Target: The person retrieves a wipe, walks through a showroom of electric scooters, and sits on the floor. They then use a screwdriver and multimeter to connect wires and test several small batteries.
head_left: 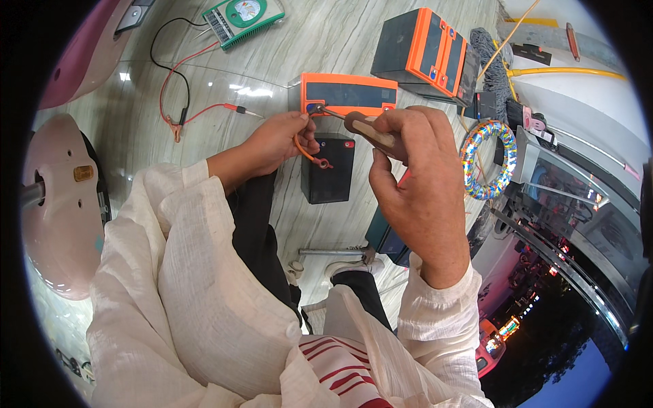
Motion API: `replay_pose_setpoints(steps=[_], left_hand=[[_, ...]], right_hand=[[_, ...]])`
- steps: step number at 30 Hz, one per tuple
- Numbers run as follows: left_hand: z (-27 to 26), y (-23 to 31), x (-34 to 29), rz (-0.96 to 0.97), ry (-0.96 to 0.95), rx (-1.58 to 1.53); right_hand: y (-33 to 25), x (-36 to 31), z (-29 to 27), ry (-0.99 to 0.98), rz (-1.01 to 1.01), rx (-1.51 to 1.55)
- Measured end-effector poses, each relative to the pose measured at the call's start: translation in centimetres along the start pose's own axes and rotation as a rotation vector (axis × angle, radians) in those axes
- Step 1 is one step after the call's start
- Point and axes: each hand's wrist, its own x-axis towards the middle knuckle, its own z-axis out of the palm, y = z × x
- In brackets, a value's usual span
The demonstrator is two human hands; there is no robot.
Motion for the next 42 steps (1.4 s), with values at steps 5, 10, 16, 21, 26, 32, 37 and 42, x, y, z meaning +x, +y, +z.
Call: replay_pose_setpoints(steps=[5,10,16,21,26,32,37,42], left_hand=[[-0.1,-0.3,0.1,0.000,0.005,-0.005],[-0.2,-0.4,0.2,-0.001,0.029,0.006],[-0.6,-0.3,-0.1,-0.020,0.010,-0.001],[-0.5,-0.2,-0.4,-0.034,0.066,0.001],[-0.3,0.0,-0.6,-0.040,0.068,-0.020],[-0.1,0.0,-0.7,-0.044,0.072,-0.013],[-0.1,-0.1,-0.8,-0.046,0.061,-0.030],[-0.9,-0.5,-0.4,-0.042,0.058,-0.022]], right_hand=[[0.0,0.7,-0.2,-0.013,0.012,-0.038],[-0.7,1.7,-0.4,-0.074,0.189,-0.149],[-0.3,1.3,-0.1,-0.002,0.033,-0.042],[0.2,1.0,0.3,-0.003,0.105,-0.116],[-0.1,1.2,-0.1,0.053,-0.022,-0.016],[0.2,1.0,0.3,-0.023,0.153,-0.065],[0.7,1.1,1.0,0.051,-0.085,-0.021],[0.3,1.0,0.7,0.031,0.086,0.003]])
